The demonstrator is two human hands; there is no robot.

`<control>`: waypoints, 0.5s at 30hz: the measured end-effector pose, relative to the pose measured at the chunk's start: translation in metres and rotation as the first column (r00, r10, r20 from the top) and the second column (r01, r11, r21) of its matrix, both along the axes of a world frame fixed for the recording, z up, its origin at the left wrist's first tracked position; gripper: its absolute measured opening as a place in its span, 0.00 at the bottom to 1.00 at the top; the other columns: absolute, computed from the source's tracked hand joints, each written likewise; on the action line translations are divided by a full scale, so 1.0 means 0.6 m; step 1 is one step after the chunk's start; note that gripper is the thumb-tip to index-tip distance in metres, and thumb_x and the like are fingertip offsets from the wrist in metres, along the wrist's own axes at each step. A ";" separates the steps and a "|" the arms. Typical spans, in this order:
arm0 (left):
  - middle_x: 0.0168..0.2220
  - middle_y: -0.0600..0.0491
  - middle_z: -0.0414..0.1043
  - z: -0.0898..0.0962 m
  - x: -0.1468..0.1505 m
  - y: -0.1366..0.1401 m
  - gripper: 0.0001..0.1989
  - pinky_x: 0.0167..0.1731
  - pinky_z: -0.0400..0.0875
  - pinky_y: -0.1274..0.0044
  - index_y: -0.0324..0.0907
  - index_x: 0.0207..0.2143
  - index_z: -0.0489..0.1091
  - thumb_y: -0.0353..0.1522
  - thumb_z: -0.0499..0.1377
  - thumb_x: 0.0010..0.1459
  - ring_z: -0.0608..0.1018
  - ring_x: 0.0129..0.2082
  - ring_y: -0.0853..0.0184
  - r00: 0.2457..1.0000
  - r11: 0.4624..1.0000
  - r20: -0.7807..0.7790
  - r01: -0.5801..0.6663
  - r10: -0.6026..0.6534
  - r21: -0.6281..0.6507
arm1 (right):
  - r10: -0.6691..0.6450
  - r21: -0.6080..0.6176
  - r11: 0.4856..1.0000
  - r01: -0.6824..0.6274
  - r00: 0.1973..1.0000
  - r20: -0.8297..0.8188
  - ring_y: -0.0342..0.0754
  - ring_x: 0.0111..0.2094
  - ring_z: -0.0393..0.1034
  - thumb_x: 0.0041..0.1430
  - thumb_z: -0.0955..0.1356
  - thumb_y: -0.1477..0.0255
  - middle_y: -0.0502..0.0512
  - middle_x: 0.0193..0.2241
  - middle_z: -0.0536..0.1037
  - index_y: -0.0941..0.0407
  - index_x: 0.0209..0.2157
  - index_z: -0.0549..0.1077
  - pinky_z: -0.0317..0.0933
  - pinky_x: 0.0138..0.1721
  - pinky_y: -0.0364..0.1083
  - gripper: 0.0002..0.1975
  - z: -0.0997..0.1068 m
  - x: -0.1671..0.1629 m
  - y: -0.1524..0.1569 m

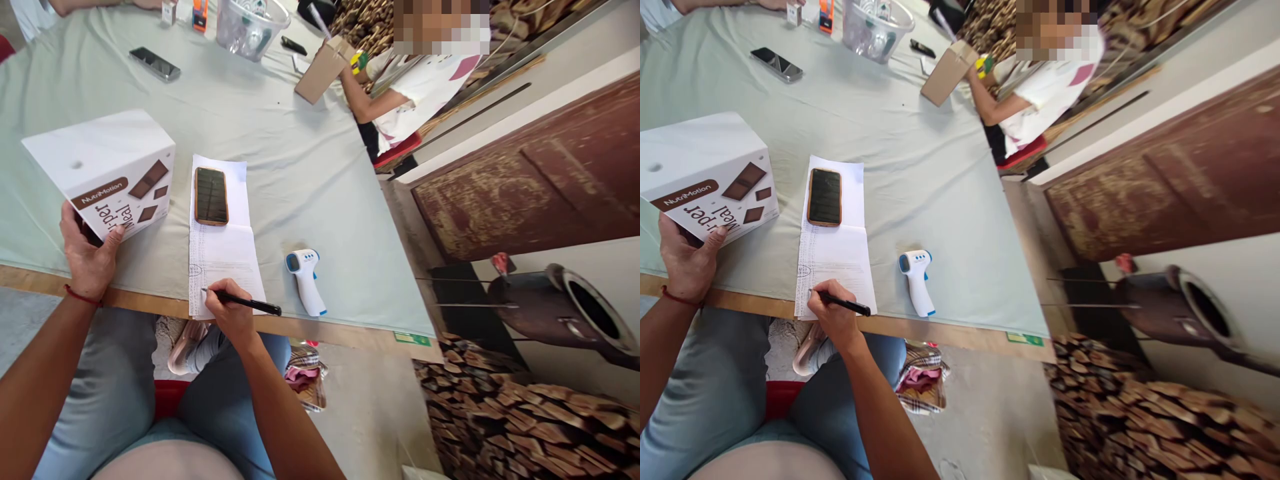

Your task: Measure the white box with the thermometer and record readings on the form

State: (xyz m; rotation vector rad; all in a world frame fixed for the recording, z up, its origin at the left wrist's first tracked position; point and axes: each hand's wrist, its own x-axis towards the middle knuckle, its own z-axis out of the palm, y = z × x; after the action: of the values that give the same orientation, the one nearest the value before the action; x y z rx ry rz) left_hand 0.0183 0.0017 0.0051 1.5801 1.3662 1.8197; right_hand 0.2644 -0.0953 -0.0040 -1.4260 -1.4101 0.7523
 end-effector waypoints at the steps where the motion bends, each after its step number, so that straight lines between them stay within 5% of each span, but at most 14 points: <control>1: 0.57 0.41 0.64 0.000 0.000 0.000 0.43 0.61 0.65 0.61 0.39 0.58 0.58 0.47 0.70 0.45 0.72 0.56 0.58 1.000 1.000 0.004 -0.003 0.003 -0.004 | -0.013 0.004 1.000 0.013 1.000 -0.004 0.42 0.21 0.61 0.50 0.64 0.69 0.46 0.18 0.69 0.54 0.24 0.69 0.59 0.25 0.42 0.05 -0.001 0.000 0.000; 15: 0.57 0.40 0.65 0.002 0.001 0.001 0.44 0.61 0.66 0.60 0.39 0.58 0.58 0.47 0.71 0.44 0.72 0.56 0.58 0.999 1.000 0.034 0.024 -0.024 0.007 | -0.021 0.009 1.000 0.021 1.000 -0.007 0.41 0.21 0.61 0.50 0.64 0.69 0.46 0.18 0.69 0.54 0.24 0.69 0.59 0.25 0.42 0.05 -0.003 0.001 -0.001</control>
State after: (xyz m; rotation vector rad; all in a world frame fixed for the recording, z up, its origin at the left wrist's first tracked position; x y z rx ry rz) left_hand 0.0190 0.0021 0.0063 1.5547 1.3221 1.8304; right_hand 0.2649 -0.0959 -0.0057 -1.4283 -1.3900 0.7360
